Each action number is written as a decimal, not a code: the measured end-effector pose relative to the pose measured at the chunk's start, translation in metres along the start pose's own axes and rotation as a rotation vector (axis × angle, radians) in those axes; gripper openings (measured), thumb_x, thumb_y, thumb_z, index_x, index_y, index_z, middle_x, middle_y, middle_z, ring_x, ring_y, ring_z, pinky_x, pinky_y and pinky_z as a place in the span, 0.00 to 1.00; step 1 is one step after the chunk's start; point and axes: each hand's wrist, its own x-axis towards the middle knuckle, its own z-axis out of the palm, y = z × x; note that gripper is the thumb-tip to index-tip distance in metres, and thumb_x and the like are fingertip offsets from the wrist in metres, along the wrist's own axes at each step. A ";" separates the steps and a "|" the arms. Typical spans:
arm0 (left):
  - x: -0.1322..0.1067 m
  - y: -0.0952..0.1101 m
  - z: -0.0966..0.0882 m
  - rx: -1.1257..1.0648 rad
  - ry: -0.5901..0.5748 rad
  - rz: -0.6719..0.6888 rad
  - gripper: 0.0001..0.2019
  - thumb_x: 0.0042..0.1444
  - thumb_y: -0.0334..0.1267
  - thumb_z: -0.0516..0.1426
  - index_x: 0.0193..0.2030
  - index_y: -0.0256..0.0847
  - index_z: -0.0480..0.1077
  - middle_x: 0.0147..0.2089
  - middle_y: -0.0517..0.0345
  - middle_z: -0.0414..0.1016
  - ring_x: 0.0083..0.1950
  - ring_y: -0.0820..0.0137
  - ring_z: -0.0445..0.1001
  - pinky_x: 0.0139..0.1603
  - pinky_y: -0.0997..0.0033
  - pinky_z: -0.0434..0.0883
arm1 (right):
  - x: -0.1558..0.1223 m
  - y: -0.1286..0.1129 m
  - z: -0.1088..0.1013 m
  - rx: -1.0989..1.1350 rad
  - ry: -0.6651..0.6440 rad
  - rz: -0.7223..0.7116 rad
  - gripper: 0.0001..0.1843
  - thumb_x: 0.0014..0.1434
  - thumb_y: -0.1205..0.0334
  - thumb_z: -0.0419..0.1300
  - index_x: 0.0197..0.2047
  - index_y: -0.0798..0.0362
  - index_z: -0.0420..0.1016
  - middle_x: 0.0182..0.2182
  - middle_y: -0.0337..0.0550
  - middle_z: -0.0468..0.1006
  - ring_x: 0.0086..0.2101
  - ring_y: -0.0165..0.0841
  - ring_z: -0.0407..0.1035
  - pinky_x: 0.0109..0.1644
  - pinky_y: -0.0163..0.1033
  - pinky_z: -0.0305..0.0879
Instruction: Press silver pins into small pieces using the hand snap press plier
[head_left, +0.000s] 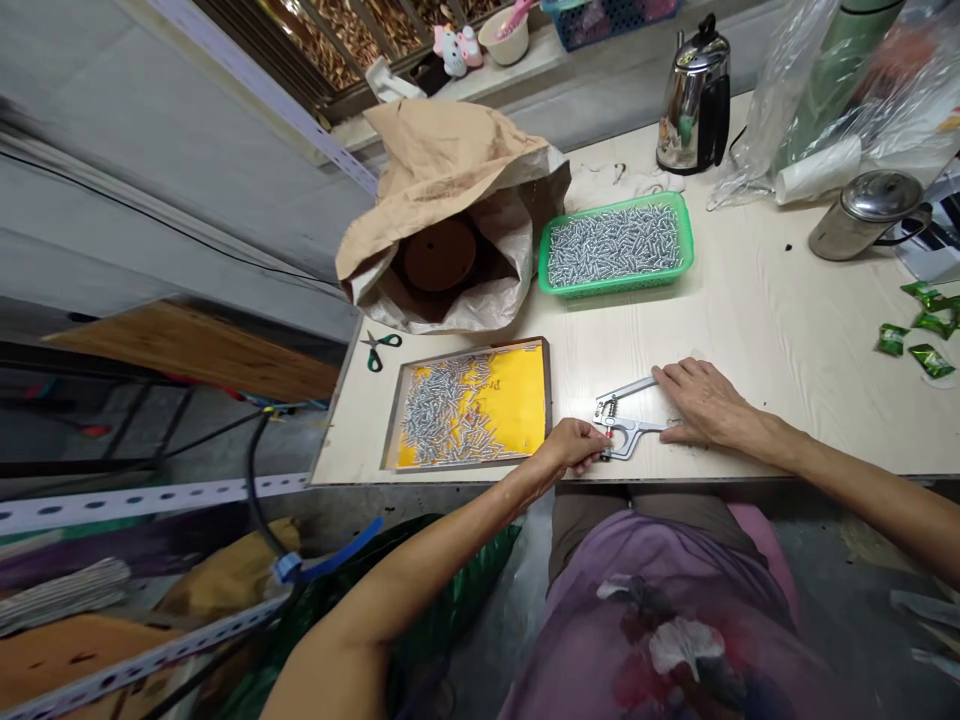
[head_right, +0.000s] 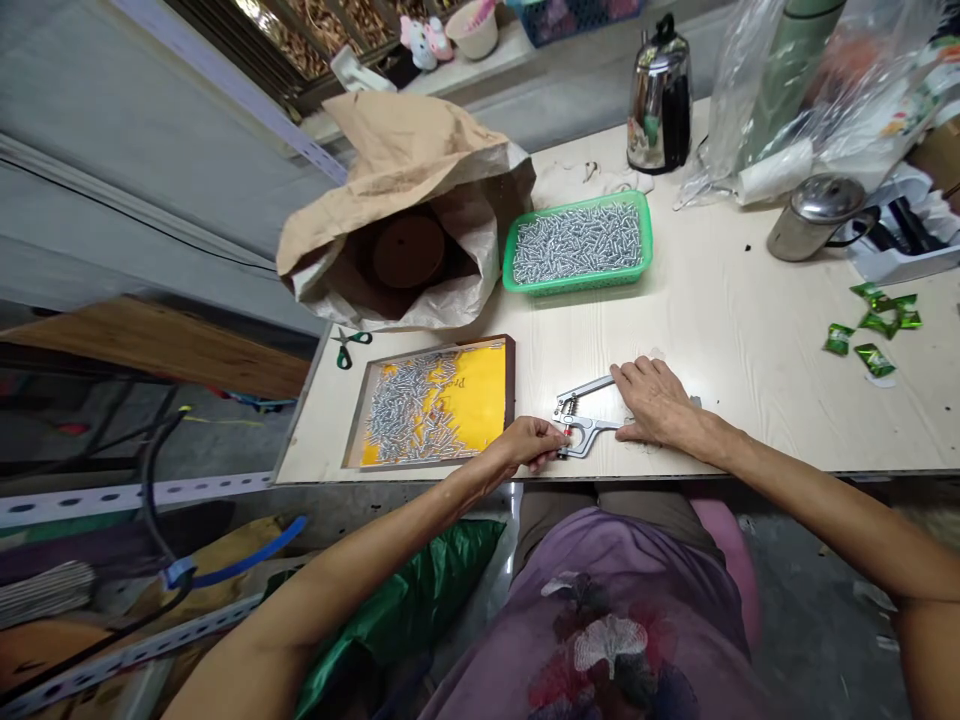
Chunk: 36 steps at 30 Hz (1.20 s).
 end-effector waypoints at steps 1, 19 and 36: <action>0.001 -0.001 0.000 0.007 0.006 0.000 0.14 0.54 0.35 0.63 0.22 0.36 0.66 0.14 0.70 0.61 0.12 0.82 0.56 0.16 0.80 0.55 | 0.000 0.000 0.000 0.002 -0.007 -0.004 0.41 0.47 0.45 0.69 0.58 0.60 0.65 0.46 0.58 0.75 0.46 0.49 0.66 0.47 0.47 0.61; 0.013 0.017 0.032 1.014 0.297 1.000 0.27 0.58 0.37 0.60 0.62 0.37 0.59 0.61 0.44 0.66 0.59 0.56 0.66 0.57 0.55 0.68 | -0.017 -0.018 -0.001 0.041 0.008 0.046 0.23 0.54 0.60 0.68 0.50 0.57 0.69 0.41 0.51 0.74 0.43 0.43 0.65 0.44 0.43 0.63; 0.007 0.018 0.042 1.037 0.285 0.831 0.06 0.62 0.39 0.58 0.43 0.41 0.71 0.42 0.52 0.72 0.49 0.60 0.69 0.46 0.61 0.68 | -0.023 -0.040 0.001 -0.011 -0.088 0.087 0.10 0.63 0.74 0.52 0.38 0.55 0.74 0.32 0.45 0.74 0.35 0.37 0.66 0.37 0.41 0.57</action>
